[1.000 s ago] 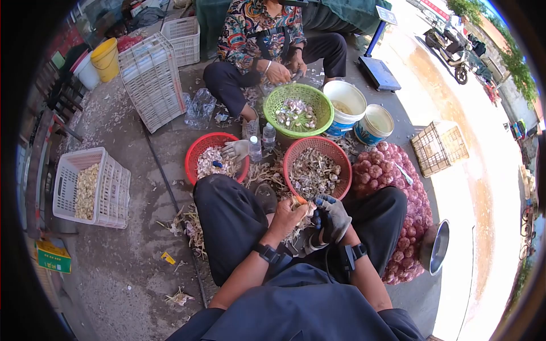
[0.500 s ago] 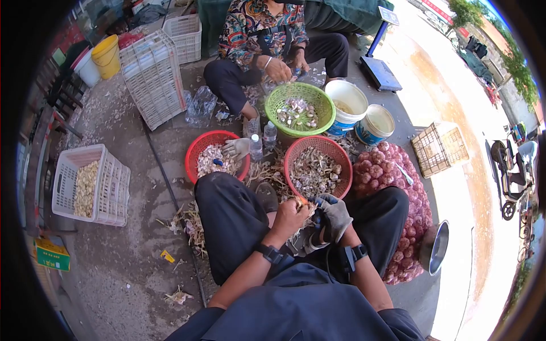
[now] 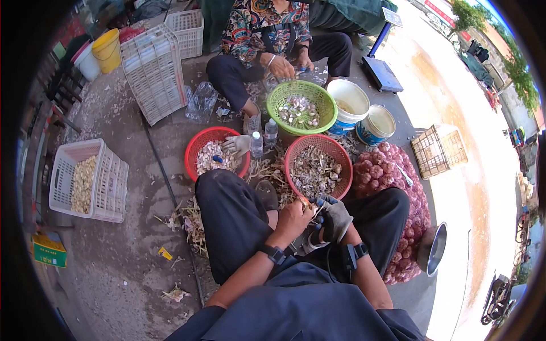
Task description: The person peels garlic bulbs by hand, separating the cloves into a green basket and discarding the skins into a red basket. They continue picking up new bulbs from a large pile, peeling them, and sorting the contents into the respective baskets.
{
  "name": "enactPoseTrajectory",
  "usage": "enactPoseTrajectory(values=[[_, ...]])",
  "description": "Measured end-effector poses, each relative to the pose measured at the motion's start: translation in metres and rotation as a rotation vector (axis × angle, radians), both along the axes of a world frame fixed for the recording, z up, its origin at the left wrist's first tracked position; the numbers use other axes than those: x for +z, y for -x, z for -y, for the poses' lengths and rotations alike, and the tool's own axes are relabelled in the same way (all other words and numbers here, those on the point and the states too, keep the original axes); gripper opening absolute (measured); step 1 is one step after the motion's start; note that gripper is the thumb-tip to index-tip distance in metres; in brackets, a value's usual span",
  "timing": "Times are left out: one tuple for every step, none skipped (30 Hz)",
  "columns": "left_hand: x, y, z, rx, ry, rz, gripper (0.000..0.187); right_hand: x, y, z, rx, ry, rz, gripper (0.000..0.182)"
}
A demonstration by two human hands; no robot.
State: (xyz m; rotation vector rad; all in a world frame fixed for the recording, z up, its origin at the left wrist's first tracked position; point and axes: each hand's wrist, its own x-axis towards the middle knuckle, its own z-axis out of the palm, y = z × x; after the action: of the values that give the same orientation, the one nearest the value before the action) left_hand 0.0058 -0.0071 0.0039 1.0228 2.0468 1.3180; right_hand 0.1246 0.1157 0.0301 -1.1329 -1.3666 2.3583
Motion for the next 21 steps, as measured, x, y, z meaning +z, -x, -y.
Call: enactPoseTrajectory(values=[[0.0, 0.0, 0.0, 0.004, -0.017, 0.009, 0.024, 0.0, 0.0, -0.001, 0.017, 0.011, 0.0, 0.026], [-0.001, 0.0, 0.001, 0.008, -0.033, 0.019, 0.025, 0.001, 0.0, -0.001, 0.033, 0.022, 0.0, 0.026], [-0.001, -0.001, 0.001, 0.012, -0.05, 0.028, 0.025, 0.001, 0.0, -0.002, 0.049, 0.033, -0.001, 0.027], [-0.002, 0.0, 0.001, 0.015, -0.058, 0.045, 0.025, -0.001, -0.001, -0.002, 0.052, 0.054, -0.012, 0.027], [-0.004, 0.0, 0.001, 0.017, -0.066, 0.063, 0.026, -0.003, -0.001, -0.002, 0.055, 0.076, -0.023, 0.027], [-0.003, 0.0, 0.001, 0.02, -0.074, 0.08, 0.026, -0.001, 0.0, -0.001, 0.058, 0.098, -0.035, 0.027], [-0.002, 0.0, 0.001, 0.018, -0.069, 0.202, 0.026, 0.001, 0.0, 0.0, 0.028, 0.085, -0.023, 0.026], [-0.001, 0.001, 0.001, 0.017, -0.064, 0.323, 0.027, 0.002, 0.001, 0.002, -0.001, 0.071, -0.012, 0.026], [0.003, 0.001, 0.0, 0.016, -0.059, 0.445, 0.027, 0.005, 0.003, 0.005, -0.031, 0.057, 0.0, 0.025], [0.007, 0.002, -0.001, 0.036, -0.044, 0.519, 0.026, 0.004, 0.005, 0.007, -0.074, -0.014, 0.034, 0.026], [0.011, 0.002, -0.001, 0.056, -0.028, 0.594, 0.026, 0.003, 0.006, 0.01, -0.117, -0.086, 0.067, 0.027], [0.013, 0.002, -0.002, 0.077, -0.012, 0.668, 0.025, 0.003, 0.007, 0.012, -0.16, -0.157, 0.1, 0.027], [0.008, 0.003, -0.003, 0.076, -0.065, 0.544, 0.025, 0.003, 0.007, 0.014, -0.135, -0.287, 0.049, 0.027], [-0.002, 0.004, -0.004, 0.075, -0.116, 0.42, 0.024, 0.004, 0.006, 0.015, -0.109, -0.416, -0.003, 0.027], [-0.001, 0.006, -0.004, 0.073, -0.166, 0.296, 0.024, 0.006, 0.005, 0.017, -0.084, -0.545, -0.056, 0.028], [-0.001, 0.006, -0.004, 0.053, -0.168, 0.311, 0.023, 0.014, 0.001, 0.021, -0.03, -0.369, -0.074, 0.033], [-0.001, 0.007, -0.003, 0.032, -0.171, 0.327, 0.022, 0.012, -0.002, 0.021, 0.006, -0.416, -0.058, 0.035], [0.001, 0.007, -0.002, 0.012, -0.175, 0.345, 0.022, 0.011, -0.004, 0.02, 0.043, -0.463, -0.04, 0.037], [0.001, 0.006, -0.003, -0.011, -0.184, 0.327, 0.022, 0.01, -0.006, 0.019, 0.079, -0.511, -0.021, 0.039], [0.001, 0.005, -0.003, -0.033, -0.194, 0.308, 0.021, 0.008, -0.005, 0.02, 0.01, -0.468, -0.076, 0.038], [0.001, 0.005, -0.003, -0.054, -0.204, 0.289, 0.021, 0.009, -0.006, 0.017, 0.03, -0.368, -0.081, 0.037]])
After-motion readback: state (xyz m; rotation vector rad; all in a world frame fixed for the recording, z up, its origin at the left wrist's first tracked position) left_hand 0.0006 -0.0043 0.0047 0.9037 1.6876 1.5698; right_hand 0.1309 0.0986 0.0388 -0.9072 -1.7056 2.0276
